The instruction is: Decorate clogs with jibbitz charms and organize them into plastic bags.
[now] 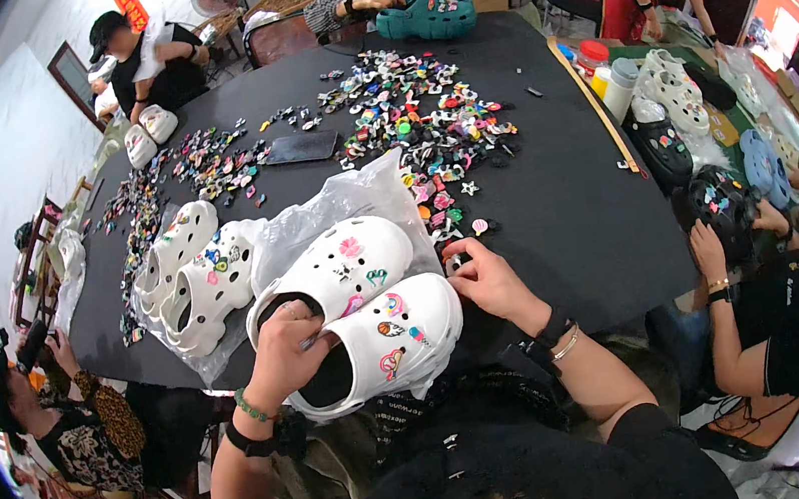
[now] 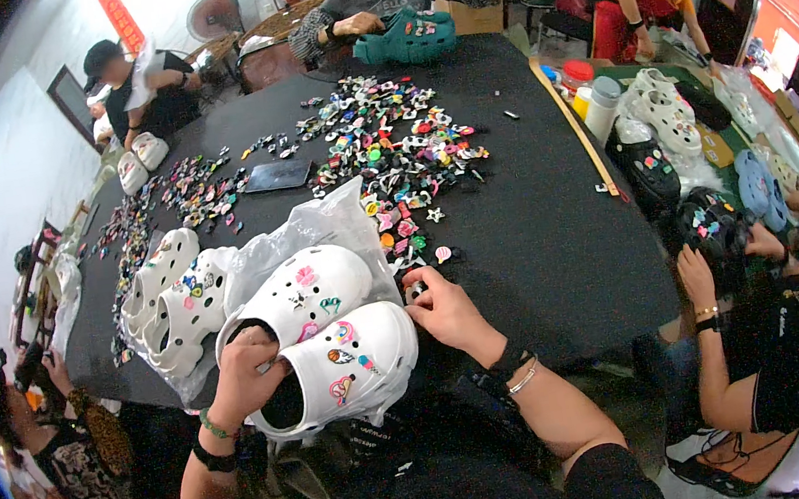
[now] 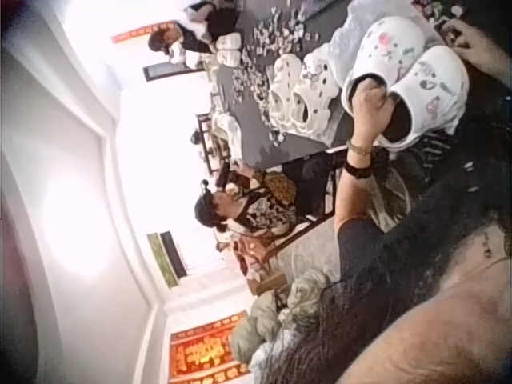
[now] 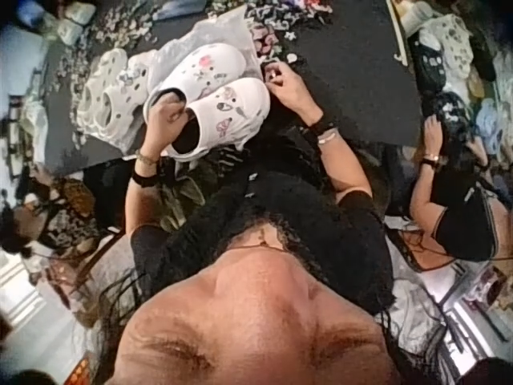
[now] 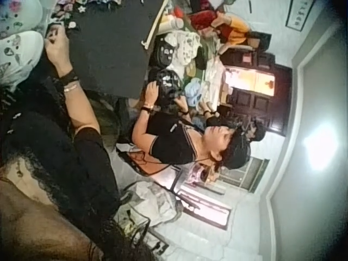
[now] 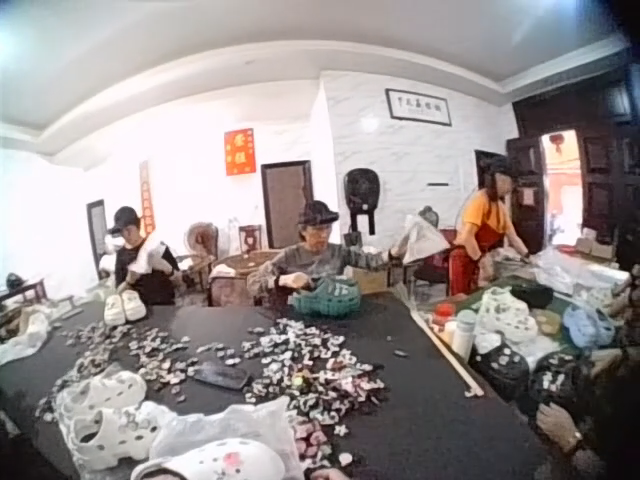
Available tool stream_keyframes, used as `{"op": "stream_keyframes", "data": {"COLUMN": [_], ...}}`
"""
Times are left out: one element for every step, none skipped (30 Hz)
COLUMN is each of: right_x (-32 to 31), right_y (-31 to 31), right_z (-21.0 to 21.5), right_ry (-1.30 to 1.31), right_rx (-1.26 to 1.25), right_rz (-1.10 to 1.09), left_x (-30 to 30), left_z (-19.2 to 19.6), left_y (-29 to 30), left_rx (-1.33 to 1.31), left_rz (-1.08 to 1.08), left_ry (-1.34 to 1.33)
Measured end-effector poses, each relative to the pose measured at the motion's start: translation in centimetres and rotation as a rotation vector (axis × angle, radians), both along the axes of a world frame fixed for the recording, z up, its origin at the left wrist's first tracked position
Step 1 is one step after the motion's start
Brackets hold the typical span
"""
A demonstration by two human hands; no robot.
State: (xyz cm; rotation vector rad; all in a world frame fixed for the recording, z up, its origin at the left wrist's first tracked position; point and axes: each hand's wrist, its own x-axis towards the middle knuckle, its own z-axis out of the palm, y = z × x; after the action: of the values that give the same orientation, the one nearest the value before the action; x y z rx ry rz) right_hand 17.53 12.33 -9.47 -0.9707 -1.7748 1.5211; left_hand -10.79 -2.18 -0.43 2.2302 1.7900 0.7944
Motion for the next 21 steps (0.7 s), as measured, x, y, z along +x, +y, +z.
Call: {"op": "stream_keyframes", "data": {"right_x": [0.0,0.0,0.2,0.2,0.3,0.4,0.6,0.7,0.6,0.7,1.2,1.4,1.4,1.5,1.6,1.6,1.6,1.5,1.5,1.4,1.4], "right_y": [-0.2,-0.3,-0.4,-0.7,-0.8,-0.8,-0.9,-1.0,-1.0,-1.0,-1.0,-1.0,-1.1,-1.0,-1.0,-0.9,-0.9,-0.8,-0.8,-0.8,-0.8], "right_z": [0.1,0.2,0.2,0.2,0.2,0.2,0.1,0.1,0.0,0.1,0.1,0.2,0.3,0.4,0.5,0.6,0.6,0.6,0.5,0.3,0.2], "right_ry": [-0.012,-0.027,0.012,0.051,0.069,0.101,0.147,0.125,0.172,0.129,0.167,0.195,0.249,0.319,0.381,0.368,0.376,0.373,0.386,0.391,0.414], "right_rx": [0.021,0.044,0.035,0.022,-0.015,-0.061,-0.048,-0.069,-0.023,-0.08,-0.212,-0.155,-0.308,-0.467,-0.597,-0.574,-0.558,-0.568,-0.53,-0.522,-0.491], "right_rz": [-0.008,-0.019,-0.007,-0.01,-0.007,0.0,0.004,-0.01,0.0,-0.01,0.045,0.047,0.062,0.091,0.112,0.078,0.085,0.092,0.116,0.106,0.118], "left_x": [0.0,0.2,0.2,0.3,0.5,0.6,0.8,1.0,1.0,1.2,1.5,1.7,1.9,2.2,2.3,2.4,2.6,2.7,2.7,2.7,2.7], "left_z": [0.0,0.0,0.0,0.0,0.0,0.0,0.0,0.0,0.1,0.1,0.0,0.0,-0.1,-0.2,-0.2,-0.2,-0.2,-0.2,-0.2,-0.1,0.0], "left_y": [-0.1,-0.2,-0.2,-0.3,-0.5,-0.4,-0.6,-0.7,-0.8,-0.8,-0.9,-1.1,-0.9,-0.9,-1.0,-1.1,-1.1,-1.2,-1.2,-1.2,-1.3], "left_rx": [-0.007,0.005,0.025,0.036,0.021,0.029,0.041,0.027,0.007,0.004,0.006,-0.003,0.069,0.067,0.088,0.075,0.107,0.125,0.112,0.101,0.07], "left_rz": [0.019,0.02,0.019,0.009,0.035,0.03,0.048,0.066,0.079,0.096,0.113,0.148,0.111,0.126,0.141,0.166,0.139,0.131,0.129,0.127,0.165], "left_ry": [0.005,-0.036,-0.049,-0.053,-0.073,-0.061,-0.085,-0.092,-0.041,-0.036,-0.057,-0.069,-0.076,-0.121,-0.104,-0.068,-0.156,-0.156,-0.121,-0.085,-0.077]}}
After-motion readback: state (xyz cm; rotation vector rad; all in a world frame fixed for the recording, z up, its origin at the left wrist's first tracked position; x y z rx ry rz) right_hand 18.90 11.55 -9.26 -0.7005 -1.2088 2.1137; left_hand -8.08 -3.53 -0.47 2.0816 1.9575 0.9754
